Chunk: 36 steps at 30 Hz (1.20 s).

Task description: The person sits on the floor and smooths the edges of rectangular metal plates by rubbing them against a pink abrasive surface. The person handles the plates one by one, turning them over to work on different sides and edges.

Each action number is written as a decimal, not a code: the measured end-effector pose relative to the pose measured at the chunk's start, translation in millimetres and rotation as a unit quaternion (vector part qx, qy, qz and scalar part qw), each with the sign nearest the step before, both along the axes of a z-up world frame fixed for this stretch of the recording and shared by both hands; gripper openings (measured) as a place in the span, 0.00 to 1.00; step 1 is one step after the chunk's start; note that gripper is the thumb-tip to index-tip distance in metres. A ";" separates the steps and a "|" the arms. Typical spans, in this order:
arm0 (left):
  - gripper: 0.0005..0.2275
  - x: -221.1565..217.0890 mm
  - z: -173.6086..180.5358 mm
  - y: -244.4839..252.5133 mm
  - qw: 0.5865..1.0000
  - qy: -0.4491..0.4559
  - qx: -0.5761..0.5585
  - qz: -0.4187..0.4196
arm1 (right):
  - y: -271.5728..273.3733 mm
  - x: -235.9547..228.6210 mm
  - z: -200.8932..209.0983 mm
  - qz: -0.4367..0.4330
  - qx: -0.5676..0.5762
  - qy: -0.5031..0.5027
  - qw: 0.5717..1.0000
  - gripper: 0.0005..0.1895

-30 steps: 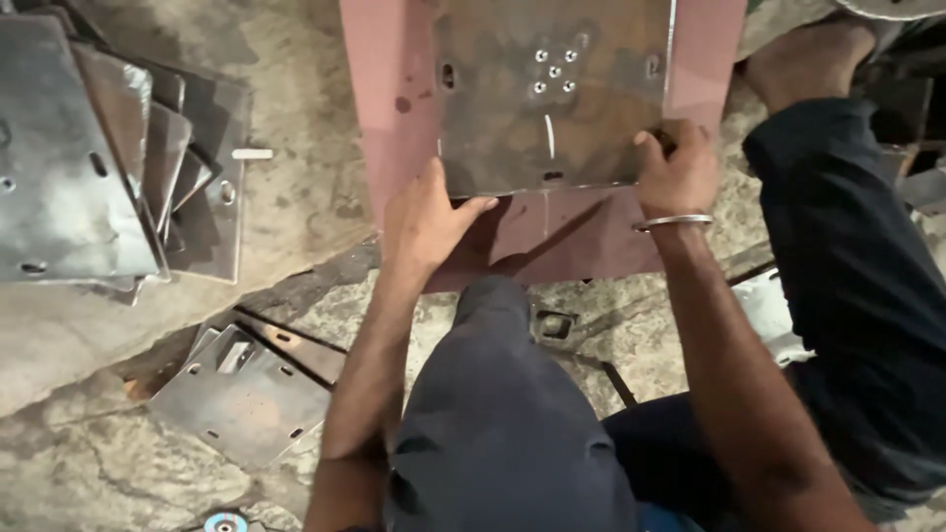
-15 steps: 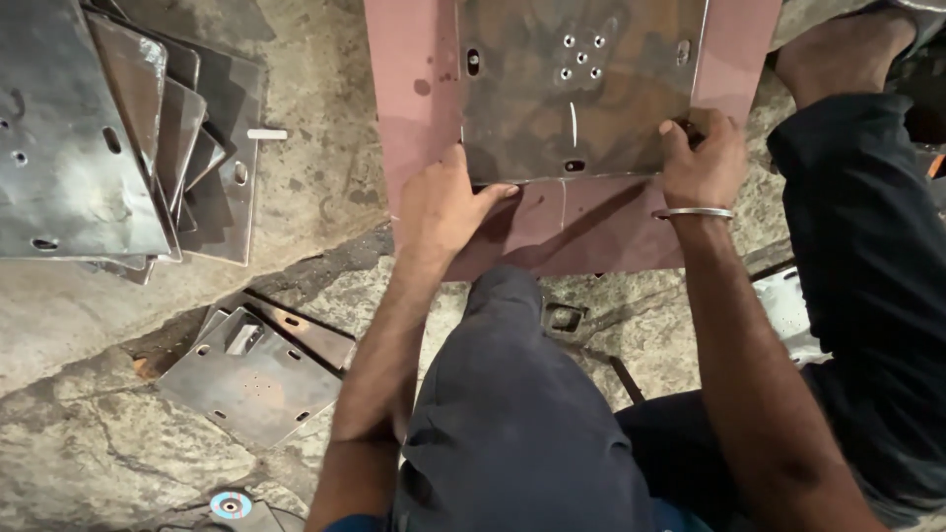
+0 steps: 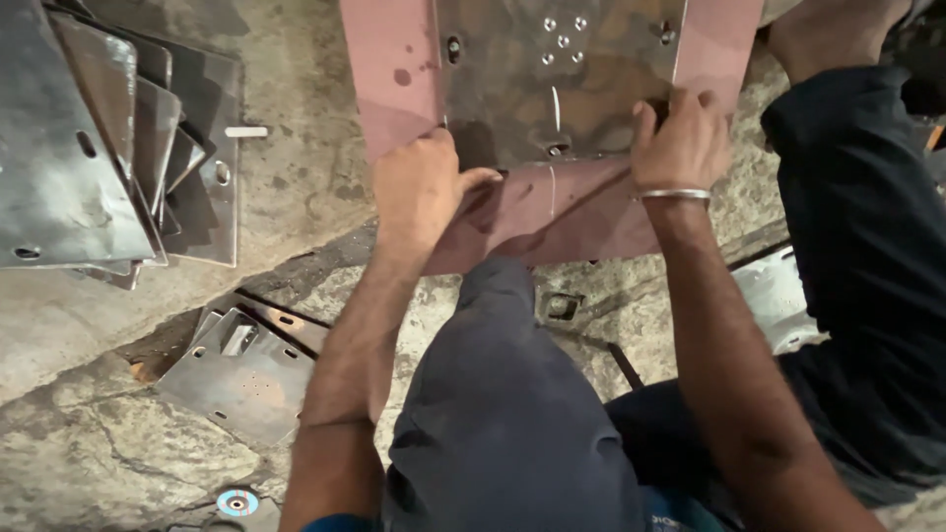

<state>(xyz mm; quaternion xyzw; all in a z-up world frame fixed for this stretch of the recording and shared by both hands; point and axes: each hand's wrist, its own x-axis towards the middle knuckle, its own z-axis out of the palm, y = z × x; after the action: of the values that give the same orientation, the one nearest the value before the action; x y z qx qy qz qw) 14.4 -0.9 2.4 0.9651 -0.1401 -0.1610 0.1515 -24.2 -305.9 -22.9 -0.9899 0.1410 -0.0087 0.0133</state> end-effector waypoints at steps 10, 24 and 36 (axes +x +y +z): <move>0.24 -53.4 -18.9 3.5 0.983 0.022 -0.094 0.156 | -28.9 -38.9 -3.3 -0.072 0.189 -0.036 0.979 0.15; 0.25 -73.5 -36.9 -29.2 0.945 -0.134 -0.192 0.229 | 19.3 -18.4 -4.4 -0.092 0.154 -0.078 0.981 0.24; 0.21 -76.2 -46.1 -25.5 0.922 -0.081 -0.272 0.263 | -25.6 -3.6 -33.5 -0.205 0.298 -0.094 0.928 0.16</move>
<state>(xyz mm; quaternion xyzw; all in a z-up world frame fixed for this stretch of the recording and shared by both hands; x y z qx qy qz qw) -61.8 -26.4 -43.6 0.8985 0.0689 0.0083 0.4334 -27.8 -331.5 -56.4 -0.8844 0.3354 -0.0620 0.3186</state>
